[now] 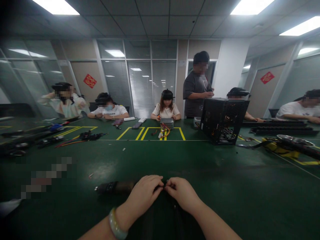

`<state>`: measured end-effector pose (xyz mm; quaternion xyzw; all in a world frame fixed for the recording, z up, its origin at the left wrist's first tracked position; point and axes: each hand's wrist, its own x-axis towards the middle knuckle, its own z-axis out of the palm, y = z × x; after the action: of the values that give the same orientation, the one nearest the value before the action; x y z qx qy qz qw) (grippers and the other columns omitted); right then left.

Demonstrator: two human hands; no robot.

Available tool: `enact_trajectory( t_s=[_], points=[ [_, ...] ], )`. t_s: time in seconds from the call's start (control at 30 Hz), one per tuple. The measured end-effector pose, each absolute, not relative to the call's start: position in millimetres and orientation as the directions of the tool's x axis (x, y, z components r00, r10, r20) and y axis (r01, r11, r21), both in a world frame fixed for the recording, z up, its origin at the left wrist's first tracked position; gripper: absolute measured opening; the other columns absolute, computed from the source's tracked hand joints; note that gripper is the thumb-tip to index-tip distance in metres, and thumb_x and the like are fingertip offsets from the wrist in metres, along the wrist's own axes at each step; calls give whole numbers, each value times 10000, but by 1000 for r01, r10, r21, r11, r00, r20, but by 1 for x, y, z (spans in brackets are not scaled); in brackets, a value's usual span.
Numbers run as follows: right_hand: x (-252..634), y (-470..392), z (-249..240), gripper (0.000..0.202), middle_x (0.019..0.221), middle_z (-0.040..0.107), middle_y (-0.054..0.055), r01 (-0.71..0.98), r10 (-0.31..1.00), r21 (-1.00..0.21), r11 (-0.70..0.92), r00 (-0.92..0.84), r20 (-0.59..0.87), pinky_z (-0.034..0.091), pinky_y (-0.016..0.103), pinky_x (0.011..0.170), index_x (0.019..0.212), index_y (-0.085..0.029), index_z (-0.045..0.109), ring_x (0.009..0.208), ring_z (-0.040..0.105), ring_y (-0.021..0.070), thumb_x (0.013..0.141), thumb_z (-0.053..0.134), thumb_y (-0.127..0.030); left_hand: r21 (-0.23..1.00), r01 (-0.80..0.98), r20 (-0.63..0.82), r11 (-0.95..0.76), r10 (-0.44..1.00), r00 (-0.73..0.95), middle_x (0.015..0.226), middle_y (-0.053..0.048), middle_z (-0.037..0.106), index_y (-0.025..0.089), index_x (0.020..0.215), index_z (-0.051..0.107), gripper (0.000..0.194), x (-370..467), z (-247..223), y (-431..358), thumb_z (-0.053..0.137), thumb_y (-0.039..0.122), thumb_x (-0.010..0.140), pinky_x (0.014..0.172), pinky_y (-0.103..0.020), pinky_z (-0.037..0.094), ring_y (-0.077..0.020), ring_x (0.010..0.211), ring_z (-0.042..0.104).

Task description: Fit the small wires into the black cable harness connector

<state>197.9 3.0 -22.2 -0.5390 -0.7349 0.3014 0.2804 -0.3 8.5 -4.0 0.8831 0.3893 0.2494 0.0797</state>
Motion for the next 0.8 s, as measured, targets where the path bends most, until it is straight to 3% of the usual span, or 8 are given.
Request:
enact_trajectory(
  t_s=[0.8],
  points=[
    [197,0,-15,174,736,674,-17,602,967,-773,199,-249,55,357,209,557,819,-202,691,653,589,143,883,582,-320,356,687,341,-633,773,536,1022,-4,640,227,924,586,93,0,-3,7,555,157,870,907,-362,414,-192,970,579]
  ],
)
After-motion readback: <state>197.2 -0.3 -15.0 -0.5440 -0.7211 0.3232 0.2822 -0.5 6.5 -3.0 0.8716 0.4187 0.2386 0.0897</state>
